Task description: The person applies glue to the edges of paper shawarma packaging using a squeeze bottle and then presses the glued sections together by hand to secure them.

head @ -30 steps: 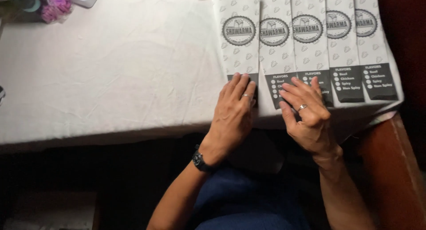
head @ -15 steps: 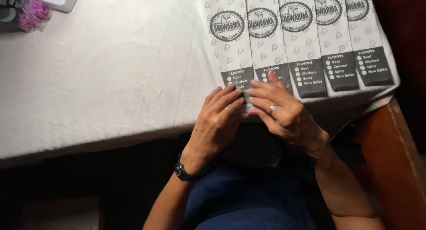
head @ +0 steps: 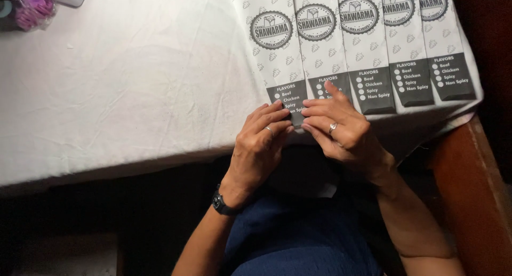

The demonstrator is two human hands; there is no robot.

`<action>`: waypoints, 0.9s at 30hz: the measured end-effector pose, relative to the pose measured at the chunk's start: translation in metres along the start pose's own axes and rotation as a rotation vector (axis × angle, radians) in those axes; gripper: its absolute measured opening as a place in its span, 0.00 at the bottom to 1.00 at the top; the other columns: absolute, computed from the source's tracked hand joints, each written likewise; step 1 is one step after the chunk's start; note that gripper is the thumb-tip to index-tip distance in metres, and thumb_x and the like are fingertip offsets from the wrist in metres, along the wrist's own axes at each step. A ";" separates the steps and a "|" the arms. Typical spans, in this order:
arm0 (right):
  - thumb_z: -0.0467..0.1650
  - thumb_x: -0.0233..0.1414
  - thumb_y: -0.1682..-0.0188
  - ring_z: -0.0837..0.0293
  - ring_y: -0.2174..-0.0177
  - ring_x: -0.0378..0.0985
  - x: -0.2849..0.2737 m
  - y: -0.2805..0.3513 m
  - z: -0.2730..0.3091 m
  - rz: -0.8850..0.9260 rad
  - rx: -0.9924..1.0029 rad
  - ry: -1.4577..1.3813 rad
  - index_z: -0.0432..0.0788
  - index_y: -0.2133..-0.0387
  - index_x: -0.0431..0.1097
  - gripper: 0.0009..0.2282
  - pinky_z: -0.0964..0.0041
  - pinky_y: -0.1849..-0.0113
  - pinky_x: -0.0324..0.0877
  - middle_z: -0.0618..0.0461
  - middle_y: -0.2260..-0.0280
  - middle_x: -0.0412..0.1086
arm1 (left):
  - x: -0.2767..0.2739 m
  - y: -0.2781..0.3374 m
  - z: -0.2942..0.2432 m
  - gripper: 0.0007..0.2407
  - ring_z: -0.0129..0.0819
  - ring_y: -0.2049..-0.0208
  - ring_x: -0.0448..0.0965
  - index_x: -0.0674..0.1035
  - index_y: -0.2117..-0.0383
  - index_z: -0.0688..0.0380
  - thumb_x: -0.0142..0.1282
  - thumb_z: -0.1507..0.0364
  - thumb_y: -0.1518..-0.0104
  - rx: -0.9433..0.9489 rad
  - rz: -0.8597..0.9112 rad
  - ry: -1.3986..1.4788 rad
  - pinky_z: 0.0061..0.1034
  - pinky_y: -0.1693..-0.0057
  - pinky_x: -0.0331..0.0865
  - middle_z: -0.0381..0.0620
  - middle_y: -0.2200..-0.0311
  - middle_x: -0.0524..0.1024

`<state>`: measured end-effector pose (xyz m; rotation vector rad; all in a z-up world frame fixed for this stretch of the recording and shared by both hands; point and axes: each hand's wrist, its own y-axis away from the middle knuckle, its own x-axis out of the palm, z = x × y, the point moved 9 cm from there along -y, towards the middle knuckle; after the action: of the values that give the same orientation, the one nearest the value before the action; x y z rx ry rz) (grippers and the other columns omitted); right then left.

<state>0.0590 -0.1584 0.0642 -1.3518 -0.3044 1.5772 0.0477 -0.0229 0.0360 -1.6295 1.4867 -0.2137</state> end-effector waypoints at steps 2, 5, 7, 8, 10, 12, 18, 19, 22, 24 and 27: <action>0.22 0.63 0.52 0.47 0.59 0.82 0.000 -0.001 -0.010 -0.017 0.097 -0.039 0.33 0.74 0.76 0.04 0.43 0.37 0.57 0.46 0.67 0.78 | 0.001 0.002 0.007 0.02 0.51 0.53 0.84 0.84 0.70 0.64 0.66 0.78 0.44 -0.049 -0.059 -0.051 0.40 0.43 0.76 0.50 0.64 0.84; 0.21 0.64 0.53 0.48 0.58 0.83 -0.001 -0.003 -0.022 0.005 0.246 -0.119 0.32 0.74 0.75 0.05 0.45 0.36 0.56 0.46 0.67 0.78 | 0.003 0.004 0.021 0.04 0.46 0.54 0.84 0.84 0.68 0.60 0.68 0.78 0.48 -0.180 -0.100 -0.009 0.37 0.44 0.77 0.44 0.65 0.83; 0.20 0.63 0.54 0.50 0.57 0.83 -0.001 -0.003 -0.024 0.034 0.294 -0.136 0.33 0.74 0.76 0.04 0.46 0.36 0.56 0.47 0.67 0.78 | -0.003 -0.001 0.025 0.05 0.47 0.53 0.84 0.84 0.67 0.61 0.65 0.81 0.48 -0.240 -0.039 0.064 0.37 0.44 0.77 0.45 0.65 0.83; 0.20 0.63 0.54 0.51 0.57 0.83 0.000 -0.003 -0.027 0.061 0.340 -0.153 0.34 0.73 0.76 0.03 0.48 0.36 0.55 0.48 0.66 0.78 | -0.002 -0.003 0.028 0.07 0.48 0.53 0.84 0.85 0.66 0.61 0.63 0.84 0.49 -0.299 0.023 0.136 0.38 0.44 0.77 0.46 0.65 0.83; 0.18 0.61 0.55 0.49 0.56 0.82 -0.004 -0.007 -0.023 0.048 0.334 -0.155 0.34 0.71 0.77 0.03 0.47 0.36 0.55 0.47 0.65 0.79 | 0.000 -0.003 0.028 0.10 0.49 0.50 0.82 0.84 0.62 0.61 0.62 0.85 0.49 -0.264 0.048 0.124 0.39 0.42 0.75 0.47 0.61 0.83; 0.16 0.60 0.56 0.48 0.55 0.82 -0.012 -0.009 -0.018 0.035 0.331 -0.155 0.34 0.69 0.77 0.05 0.46 0.36 0.56 0.46 0.64 0.79 | 0.001 -0.003 0.024 0.13 0.50 0.47 0.81 0.84 0.58 0.61 0.61 0.86 0.49 -0.230 0.076 0.116 0.40 0.40 0.73 0.48 0.57 0.82; 0.18 0.57 0.48 0.42 0.47 0.78 -0.046 0.011 -0.032 -0.046 0.342 0.038 0.31 0.58 0.77 0.06 0.46 0.34 0.53 0.39 0.55 0.77 | 0.010 -0.005 0.014 0.15 0.61 0.38 0.70 0.81 0.51 0.66 0.57 0.84 0.47 -0.145 0.198 -0.069 0.50 0.34 0.60 0.59 0.46 0.78; 0.21 0.59 0.48 0.42 0.47 0.77 -0.042 0.014 -0.031 -0.036 0.319 0.063 0.33 0.57 0.78 0.07 0.47 0.34 0.51 0.39 0.54 0.77 | 0.014 -0.005 0.016 0.16 0.60 0.37 0.69 0.81 0.51 0.64 0.57 0.82 0.47 -0.145 0.219 -0.090 0.49 0.33 0.60 0.57 0.45 0.78; 0.24 0.62 0.49 0.43 0.46 0.77 -0.033 0.024 -0.033 -0.027 0.294 0.115 0.35 0.57 0.78 0.08 0.48 0.34 0.48 0.41 0.53 0.78 | 0.019 -0.006 0.017 0.16 0.59 0.36 0.68 0.82 0.50 0.61 0.56 0.81 0.46 -0.143 0.236 -0.099 0.48 0.32 0.59 0.56 0.44 0.77; 0.25 0.63 0.50 0.44 0.46 0.77 -0.031 0.028 -0.033 -0.026 0.289 0.134 0.35 0.57 0.78 0.09 0.48 0.33 0.47 0.43 0.53 0.78 | 0.022 -0.004 0.019 0.16 0.60 0.36 0.68 0.82 0.50 0.61 0.55 0.81 0.46 -0.145 0.228 -0.094 0.48 0.33 0.60 0.57 0.44 0.77; 0.24 0.64 0.51 0.44 0.46 0.77 -0.031 0.023 -0.027 -0.014 0.272 0.142 0.35 0.56 0.78 0.10 0.48 0.33 0.47 0.43 0.54 0.78 | 0.025 0.004 0.028 0.18 0.59 0.35 0.68 0.81 0.49 0.58 0.55 0.80 0.48 -0.114 0.194 -0.100 0.48 0.32 0.60 0.53 0.43 0.77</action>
<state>0.0666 -0.2047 0.0569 -1.2381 -0.0110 1.4435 0.0695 -0.0304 0.0061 -1.5483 1.5921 0.0613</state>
